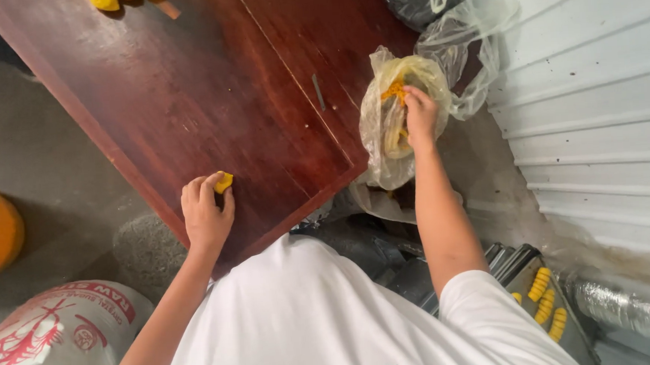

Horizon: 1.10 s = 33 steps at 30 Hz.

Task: The person is shaping portions of yellow dough into scored rolls and placing them on a baking tray.

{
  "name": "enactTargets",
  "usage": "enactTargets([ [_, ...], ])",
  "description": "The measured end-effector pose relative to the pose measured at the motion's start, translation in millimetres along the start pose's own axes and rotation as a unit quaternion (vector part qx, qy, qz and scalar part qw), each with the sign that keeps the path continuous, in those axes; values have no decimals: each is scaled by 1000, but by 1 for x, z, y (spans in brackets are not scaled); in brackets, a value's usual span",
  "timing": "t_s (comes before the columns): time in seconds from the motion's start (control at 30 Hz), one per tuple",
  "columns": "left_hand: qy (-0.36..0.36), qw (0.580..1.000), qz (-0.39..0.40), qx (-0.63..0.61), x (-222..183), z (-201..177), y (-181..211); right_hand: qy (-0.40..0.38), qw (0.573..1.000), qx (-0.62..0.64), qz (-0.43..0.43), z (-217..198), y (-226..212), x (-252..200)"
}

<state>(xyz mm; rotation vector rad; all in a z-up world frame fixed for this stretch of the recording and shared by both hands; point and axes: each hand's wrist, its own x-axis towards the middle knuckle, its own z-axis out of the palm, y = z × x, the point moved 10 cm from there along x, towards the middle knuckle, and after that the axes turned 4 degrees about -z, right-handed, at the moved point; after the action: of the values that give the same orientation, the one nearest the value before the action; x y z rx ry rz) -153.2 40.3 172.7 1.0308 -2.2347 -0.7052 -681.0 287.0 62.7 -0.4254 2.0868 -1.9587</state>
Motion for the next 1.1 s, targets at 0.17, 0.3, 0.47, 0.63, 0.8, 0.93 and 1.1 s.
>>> enactTargets([
  [0.17, -1, 1000, -4, 4, -2, -2, 0, -52, 952, -285, -103, 25, -70, -29],
  [0.3, 4, 1000, 0, 6, -2, -1, -2, -16, 899, -403, -173, 12, -81, -27],
  [0.47, 10, 1000, 3, 1, -2, -4, 2, 55, 919, -352, -170, -13, -84, -17],
  [0.63, 6, 1000, 7, 5, -3, -2, 1, -54, 918, -377, -108, 25, -61, -19],
  [0.8, 7, 1000, 10, 9, -4, -4, 0, -55, 906, -409, -97, 63, -64, -30],
  [0.93, 5, 1000, 10, 4, -2, -6, 3, -49, 888, -449, -85, 68, -53, -18],
  [1.1, 18, 1000, 10, 1, -3, -4, 1, -64, 944, -314, -71, 35, -34, 0],
])
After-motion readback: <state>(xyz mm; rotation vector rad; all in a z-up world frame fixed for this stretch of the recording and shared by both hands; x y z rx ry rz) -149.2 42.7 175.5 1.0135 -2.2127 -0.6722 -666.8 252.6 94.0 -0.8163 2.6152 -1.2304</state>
